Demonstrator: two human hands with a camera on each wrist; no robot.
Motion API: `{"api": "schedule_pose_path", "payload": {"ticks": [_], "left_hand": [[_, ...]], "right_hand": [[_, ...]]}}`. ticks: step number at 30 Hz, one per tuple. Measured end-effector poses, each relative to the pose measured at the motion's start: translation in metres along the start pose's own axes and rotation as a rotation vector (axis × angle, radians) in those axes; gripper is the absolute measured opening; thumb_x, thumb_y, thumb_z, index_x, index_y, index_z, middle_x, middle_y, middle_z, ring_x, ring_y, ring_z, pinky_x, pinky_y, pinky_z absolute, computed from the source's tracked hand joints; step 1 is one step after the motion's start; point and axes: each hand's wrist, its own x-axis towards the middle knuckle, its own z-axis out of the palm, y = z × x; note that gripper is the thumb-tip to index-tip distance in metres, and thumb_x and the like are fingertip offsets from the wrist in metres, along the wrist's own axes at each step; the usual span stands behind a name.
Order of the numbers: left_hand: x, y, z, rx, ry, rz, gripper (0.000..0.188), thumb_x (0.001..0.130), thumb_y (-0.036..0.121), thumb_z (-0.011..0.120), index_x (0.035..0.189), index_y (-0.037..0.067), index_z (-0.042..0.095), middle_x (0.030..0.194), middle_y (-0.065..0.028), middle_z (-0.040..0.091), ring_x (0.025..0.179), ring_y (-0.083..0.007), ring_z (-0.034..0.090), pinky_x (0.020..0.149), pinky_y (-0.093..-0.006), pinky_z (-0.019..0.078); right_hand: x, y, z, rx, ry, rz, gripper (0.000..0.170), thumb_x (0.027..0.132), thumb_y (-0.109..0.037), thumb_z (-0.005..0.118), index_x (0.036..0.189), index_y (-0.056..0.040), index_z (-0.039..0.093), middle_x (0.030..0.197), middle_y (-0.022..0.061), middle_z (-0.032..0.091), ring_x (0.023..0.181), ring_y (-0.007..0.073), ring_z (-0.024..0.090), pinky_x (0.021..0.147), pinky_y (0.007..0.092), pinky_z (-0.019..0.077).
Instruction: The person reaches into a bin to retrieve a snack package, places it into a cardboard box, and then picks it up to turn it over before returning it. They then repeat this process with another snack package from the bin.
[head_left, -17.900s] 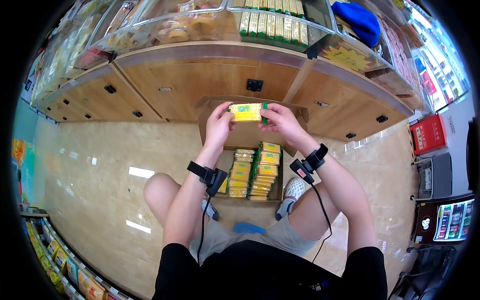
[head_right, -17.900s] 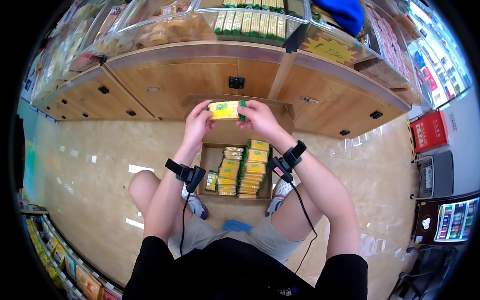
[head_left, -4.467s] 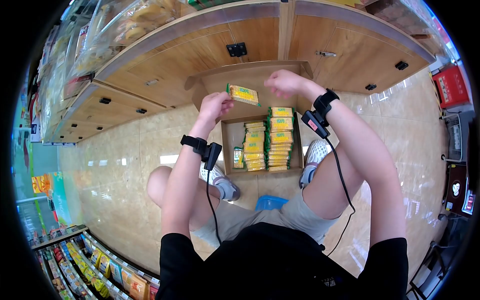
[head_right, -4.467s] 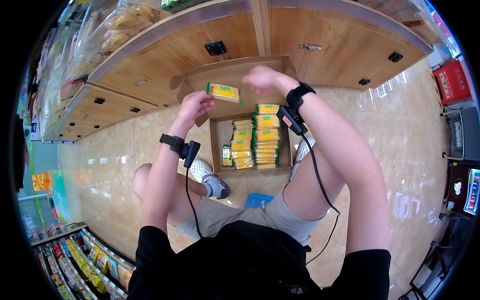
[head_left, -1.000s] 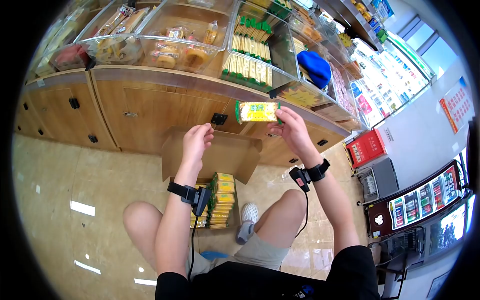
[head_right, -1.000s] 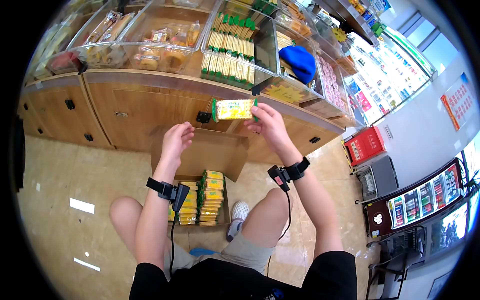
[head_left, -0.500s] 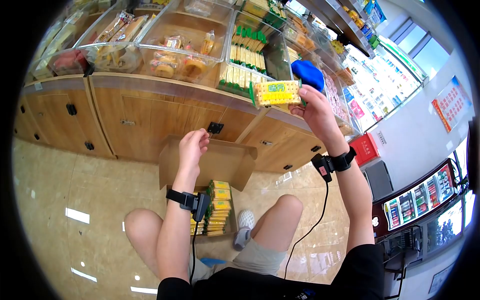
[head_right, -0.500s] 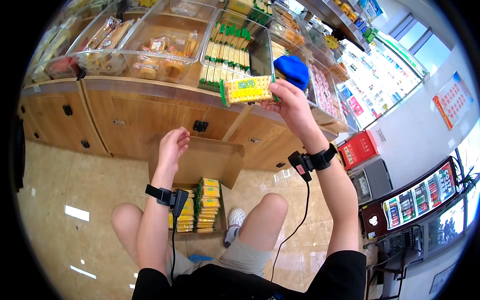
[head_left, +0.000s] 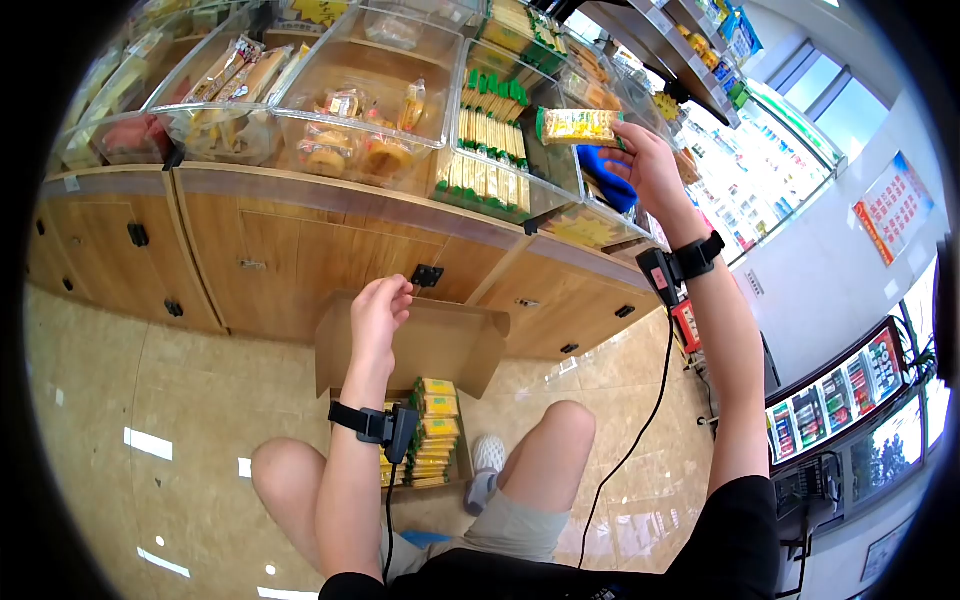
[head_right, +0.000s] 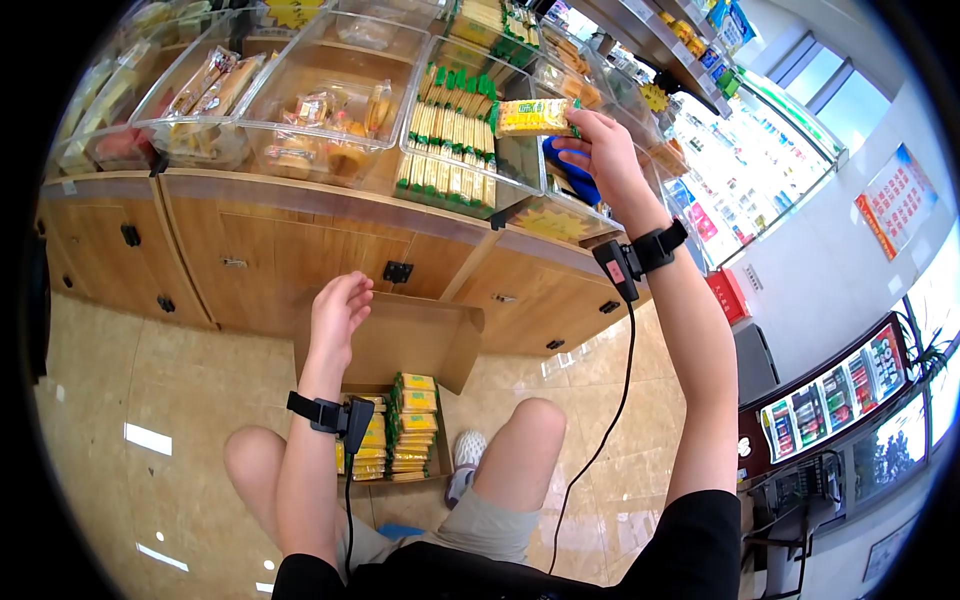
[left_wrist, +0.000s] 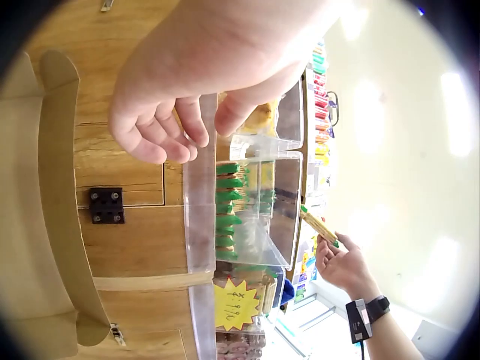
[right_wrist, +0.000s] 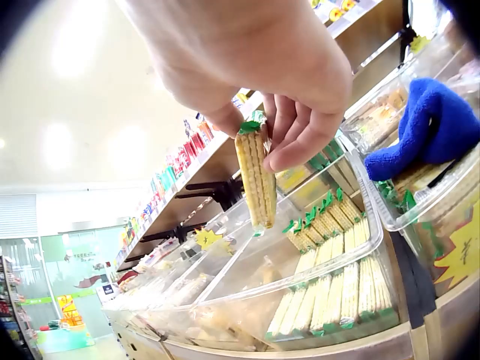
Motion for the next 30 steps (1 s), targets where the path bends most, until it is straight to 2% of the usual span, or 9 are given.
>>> {"api": "schedule_pose_path", "payload": {"ticks": [9,12,15,18,21,24,30], "left_hand": [[-0.001,0.005,0.001,-0.045,-0.01,-0.004,0.018,0.085,0.026,0.06,0.093,0.009,0.061,0.09,-0.0008,0.063,0.081,-0.0085,0.057,0.073,-0.0237,0.0438],[-0.001,0.007,0.002,-0.064,-0.006,-0.002,0.015,0.084,0.024,0.061,0.091,0.01,0.061,0.086,0.0014,0.064,0.077,-0.0055,0.056,0.069,-0.0219,0.0422],[0.001,0.006,0.0,-0.057,-0.03,-0.001,0.018,0.085,0.025,0.06,0.093,0.009,0.061,0.09,-0.0008,0.063,0.082,-0.0085,0.057,0.074,-0.0243,0.0438],[-0.001,0.007,0.002,-0.058,-0.029,-0.009,0.018,0.085,0.024,0.059,0.094,0.009,0.061,0.09,-0.001,0.063,0.083,-0.0088,0.057,0.074,-0.0246,0.0438],[0.0,0.009,0.003,-0.05,-0.034,-0.009,0.018,0.086,0.024,0.059,0.095,0.008,0.061,0.091,-0.0013,0.063,0.083,-0.009,0.057,0.075,-0.025,0.0438],[0.001,0.009,0.003,-0.047,-0.031,-0.014,0.019,0.086,0.024,0.059,0.095,0.008,0.06,0.092,-0.0015,0.063,0.084,-0.0093,0.057,0.075,-0.0253,0.0439],[0.002,0.011,0.004,-0.041,-0.021,-0.013,0.02,0.086,0.024,0.058,0.096,0.008,0.06,0.092,-0.0019,0.063,0.084,-0.0095,0.057,0.076,-0.0255,0.0438]], "right_hand": [[0.042,0.003,-0.002,-0.145,0.113,0.03,0.03,0.086,-0.025,0.059,0.106,-0.0016,0.055,0.092,0.0063,0.06,0.074,0.0146,0.062,0.061,0.0247,0.051],[0.054,0.004,-0.001,-0.199,0.136,0.032,0.031,0.086,-0.025,0.059,0.105,-0.0014,0.055,0.09,0.0066,0.06,0.074,0.0144,0.062,0.061,0.0246,0.0516],[0.065,0.005,0.003,-0.236,0.174,0.016,0.032,0.083,-0.022,0.059,0.103,0.0031,0.057,0.09,0.0102,0.062,0.071,0.0155,0.062,0.058,0.0255,0.0523],[0.082,0.008,0.004,-0.324,0.162,0.02,0.032,0.086,-0.022,0.059,0.106,0.0026,0.056,0.089,0.0105,0.062,0.075,0.0167,0.064,0.062,0.0265,0.0547],[0.104,0.013,0.007,-0.384,0.161,0.054,0.033,0.085,-0.019,0.059,0.106,0.0058,0.056,0.091,0.0135,0.063,0.072,0.0191,0.065,0.06,0.0271,0.0557],[0.126,0.022,0.01,-0.396,0.174,0.035,0.025,0.08,-0.013,0.061,0.092,0.009,0.059,0.082,0.0136,0.064,0.064,0.0213,0.067,0.055,0.0292,0.0568],[0.165,0.039,0.017,-0.548,0.236,0.017,0.025,0.077,-0.014,0.063,0.084,0.01,0.062,0.084,0.0159,0.066,0.06,0.0212,0.067,0.055,0.0271,0.0556]]}}
